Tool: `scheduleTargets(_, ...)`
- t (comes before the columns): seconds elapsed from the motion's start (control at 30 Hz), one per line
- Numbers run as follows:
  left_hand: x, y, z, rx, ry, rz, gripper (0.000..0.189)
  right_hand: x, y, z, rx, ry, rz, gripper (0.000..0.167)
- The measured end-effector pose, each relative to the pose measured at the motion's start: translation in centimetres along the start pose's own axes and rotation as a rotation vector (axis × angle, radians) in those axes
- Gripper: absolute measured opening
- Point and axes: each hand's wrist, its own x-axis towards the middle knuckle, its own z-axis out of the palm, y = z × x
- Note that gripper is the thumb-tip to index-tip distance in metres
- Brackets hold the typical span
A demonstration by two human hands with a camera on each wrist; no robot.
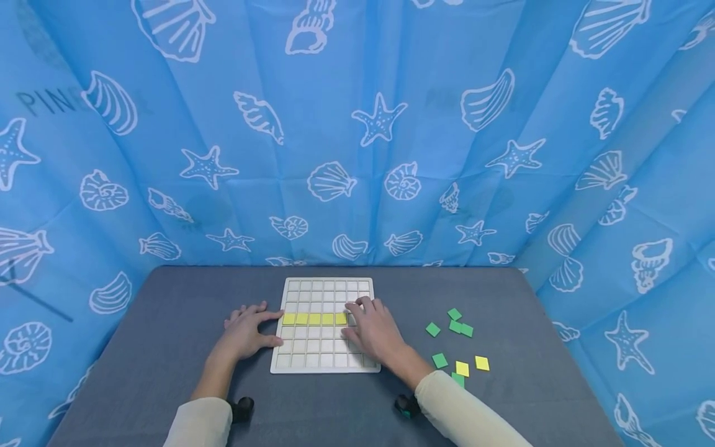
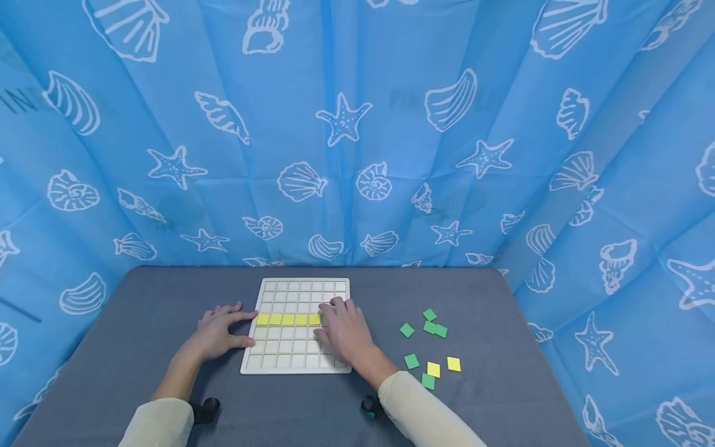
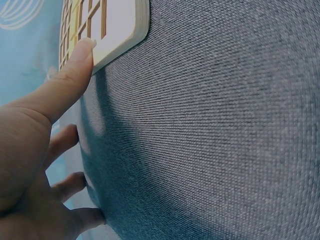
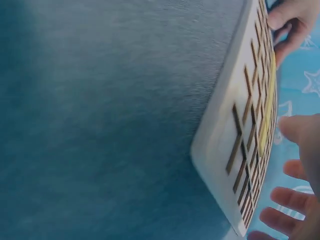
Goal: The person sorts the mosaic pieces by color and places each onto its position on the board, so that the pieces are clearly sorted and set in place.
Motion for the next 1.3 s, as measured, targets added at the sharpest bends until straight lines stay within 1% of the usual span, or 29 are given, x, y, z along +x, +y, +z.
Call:
scheduleTargets(0.13,-0.1,-0.1,0.0,0.004,0.004,0.008,0.070,-0.6,0.1,0.1,-0.015,-0.035,0.007,0.059)
scheduleTargets(0.3,-0.1,-0.1,0.0,-0.002,0.011,0.011,0.070,-1.5,0.6,0.3,-0.010,-0.042,0.011,0.064)
scheduleTargets(0.53,-0.2,0.1,-0.2,-0.001,0.017,0.002,0.070,-2.7,1.7,-0.1,0.015,-0.031,0.013,0.068)
scheduleTargets(0.73,-0.2,0.0,-0.3,-0.010,0.008,0.005,0.069,-3.7,3.0,-0.4,-0.015,-0.053,0.028,0.070)
scheduleTargets(0.87,-0.1,0.0,-0.2,-0.011,0.008,0.010,0.070,-4.5,3.8,-1.0,-0.014,-0.027,0.042,0.069)
scheduleTargets(1.03,0.0,0.0,-0.1,-0.002,0.008,0.011,0.070,-5.3,5.0,-1.5,-0.016,0.010,0.086,0.069)
scheduleTargets(1.3,-0.1,-0.1,-0.1,0.003,0.009,0.018,0.070,-6.6,6.7,-2.1,0.008,0.005,0.173,0.074)
